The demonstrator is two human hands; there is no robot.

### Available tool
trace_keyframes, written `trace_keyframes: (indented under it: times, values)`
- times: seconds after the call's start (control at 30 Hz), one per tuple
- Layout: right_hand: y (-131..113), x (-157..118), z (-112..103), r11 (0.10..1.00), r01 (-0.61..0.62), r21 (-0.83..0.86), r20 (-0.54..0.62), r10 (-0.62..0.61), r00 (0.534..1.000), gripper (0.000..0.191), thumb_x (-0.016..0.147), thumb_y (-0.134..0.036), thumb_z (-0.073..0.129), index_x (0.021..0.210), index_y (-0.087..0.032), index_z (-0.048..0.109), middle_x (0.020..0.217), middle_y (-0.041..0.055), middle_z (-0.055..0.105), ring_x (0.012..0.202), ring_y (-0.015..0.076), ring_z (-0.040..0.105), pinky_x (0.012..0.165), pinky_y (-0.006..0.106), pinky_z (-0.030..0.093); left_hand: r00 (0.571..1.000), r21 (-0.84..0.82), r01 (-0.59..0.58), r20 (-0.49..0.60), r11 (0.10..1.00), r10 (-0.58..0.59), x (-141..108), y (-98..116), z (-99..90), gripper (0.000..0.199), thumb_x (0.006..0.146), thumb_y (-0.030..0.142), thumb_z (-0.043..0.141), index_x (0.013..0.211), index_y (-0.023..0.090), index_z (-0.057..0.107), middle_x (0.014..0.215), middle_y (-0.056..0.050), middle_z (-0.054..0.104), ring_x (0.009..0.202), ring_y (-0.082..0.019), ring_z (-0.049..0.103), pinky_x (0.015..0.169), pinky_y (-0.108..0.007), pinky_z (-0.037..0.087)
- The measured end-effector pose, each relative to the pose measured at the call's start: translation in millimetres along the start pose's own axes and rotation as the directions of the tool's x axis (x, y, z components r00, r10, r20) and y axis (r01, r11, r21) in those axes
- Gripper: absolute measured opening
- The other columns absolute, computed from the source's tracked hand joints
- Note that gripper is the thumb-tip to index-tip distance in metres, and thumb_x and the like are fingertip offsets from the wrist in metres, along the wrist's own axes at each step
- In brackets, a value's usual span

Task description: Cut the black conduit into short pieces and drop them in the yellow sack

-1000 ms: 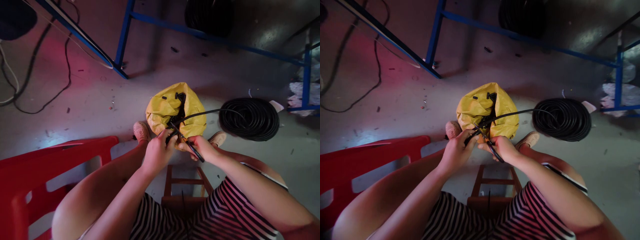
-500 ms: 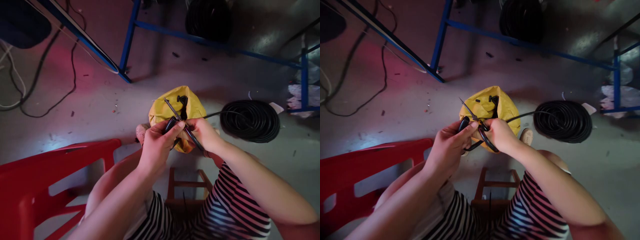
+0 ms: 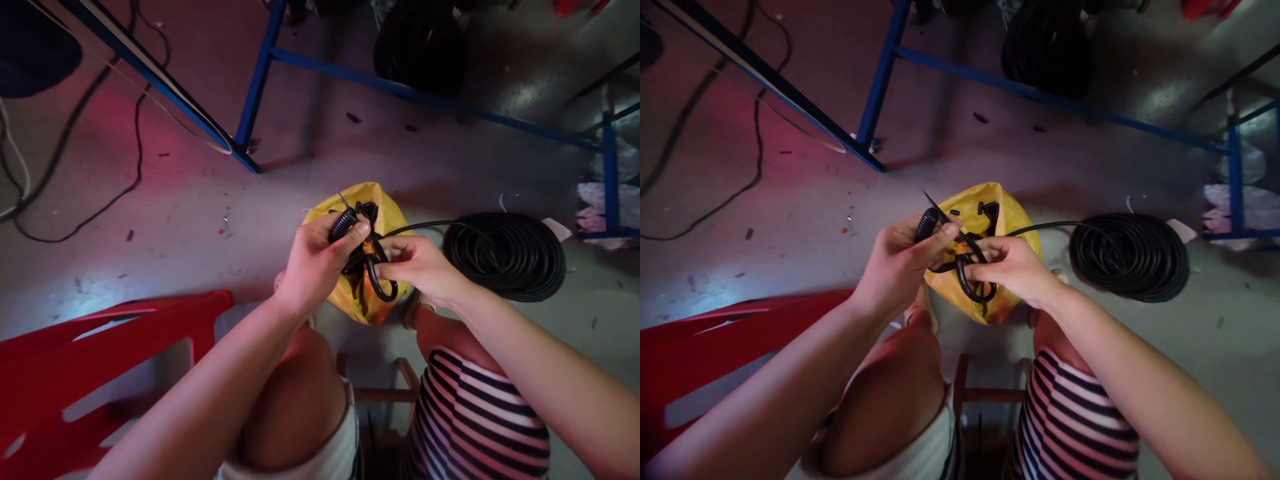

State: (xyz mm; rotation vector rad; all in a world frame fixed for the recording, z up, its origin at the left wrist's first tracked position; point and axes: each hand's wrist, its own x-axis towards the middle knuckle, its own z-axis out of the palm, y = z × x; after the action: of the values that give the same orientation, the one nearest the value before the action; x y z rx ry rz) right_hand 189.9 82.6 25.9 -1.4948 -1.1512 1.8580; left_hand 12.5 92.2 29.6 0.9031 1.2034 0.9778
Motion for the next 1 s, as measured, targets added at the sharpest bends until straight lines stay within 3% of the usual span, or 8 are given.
trace_keyframes:
  times: [0.17,0.37,0.53,0.67,0.8,0.9,0.97,1.0]
  values:
    - [14.0,26.5,7.1,0.973,0.146,-0.179,-0.272,-0.191,0.943,0.033,0.069,-0.031,0.087,0.097,-0.017,0.079,0.092,0.0048,0.079,0.08,0.0185,0.071,0.076,0.03,0.057,0.999,-0.079,-0.019,-0.048,0.997,0.016,27.6,-24.4,-5.5,0.021,0.083,0.039,0.079,0.087,0.018,0.075,0.063,0.004,0.05,0.055,-0.01,0.042,0.052,-0.022,0.032]
    - [29.8,50.6,22.3,0.947,0.19,-0.261,-0.325,-0.272,0.906,0.034,0.076,-0.029,0.082,0.108,-0.018,0.079,0.106,0.0068,0.081,0.094,0.0213,0.076,0.09,0.034,0.061,0.997,-0.195,0.019,-0.064,0.981,-0.032,46.9,-44.7,-22.1,0.019,0.083,0.035,0.08,0.083,0.018,0.072,0.063,0.005,0.044,0.051,-0.007,0.035,0.049,-0.022,0.029]
    - [28.7,66.7,13.8,0.86,0.231,-0.455,-0.283,-0.386,0.878,0.029,0.083,-0.031,0.08,0.109,-0.021,0.076,0.105,0.0057,0.08,0.095,0.0224,0.077,0.09,0.036,0.061,0.994,-0.219,-0.009,-0.111,0.976,-0.016,60.1,-51.1,-24.2,0.027,0.086,0.031,0.079,0.072,0.018,0.061,0.059,0.006,0.038,0.048,-0.006,0.035,0.048,-0.021,0.032]
    - [23.6,68.3,-2.1,0.729,0.195,-0.656,-0.183,-0.404,0.896,0.026,0.082,-0.035,0.084,0.103,-0.022,0.076,0.096,0.004,0.079,0.089,0.0252,0.076,0.085,0.039,0.061,0.993,-0.237,0.047,-0.094,0.97,-0.071,65.2,-58.7,-18.9,0.032,0.09,0.031,0.077,0.07,0.018,0.056,0.056,0.008,0.034,0.045,-0.006,0.035,0.047,-0.022,0.034]
    - [20.5,79.1,-25.0,0.677,0.173,-0.716,-0.127,-0.37,0.92,0.022,0.082,-0.034,0.084,0.097,-0.019,0.076,0.089,0.0034,0.079,0.072,0.0175,0.073,0.068,0.03,0.057,0.99,-0.26,0.126,-0.03,0.958,-0.138,68.5,-74.9,-21.8,0.02,0.087,0.032,0.08,0.082,0.018,0.066,0.056,0.008,0.034,0.045,-0.006,0.034,0.047,-0.021,0.032]
    - [11.2,125.0,-60.1,0.608,0.137,-0.782,-0.207,-0.459,0.864,0.032,0.08,-0.036,0.084,0.097,-0.012,0.073,0.086,0.0047,0.078,0.069,0.012,0.069,0.064,0.025,0.05,0.982,-0.228,0.168,-0.043,0.959,-0.182,77.2,-91.7,-30.9,0.024,0.083,0.034,0.082,0.097,0.018,0.07,0.057,0.009,0.035,0.045,-0.007,0.034,0.046,-0.022,0.031]
    - [2.5,177.3,-91.0,0.485,0.056,-0.873,-0.232,-0.513,0.827,0.05,0.073,-0.047,0.085,0.101,-0.008,0.071,0.09,0.0065,0.078,0.079,0.014,0.07,0.069,0.029,0.047,0.974,-0.189,0.213,-0.036,0.959,-0.224,86.5,-104.0,-39.1,0.025,0.084,0.037,0.08,0.099,0.019,0.07,0.057,0.008,0.035,0.045,-0.007,0.033,0.046,-0.022,0.031]
    - [-1.2,208.0,-106.9,0.423,-0.011,-0.906,-0.24,-0.492,0.837,0.064,0.067,-0.053,0.085,0.107,-0.006,0.07,0.096,0.0087,0.078,0.088,0.0182,0.071,0.073,0.033,0.046,0.969,-0.159,0.239,-0.024,0.958,-0.246,91.7,-110.1,-43.6,0.025,0.085,0.038,0.079,0.097,0.019,0.07,0.058,0.008,0.035,0.045,-0.007,0.033,0.046,-0.022,0.031]
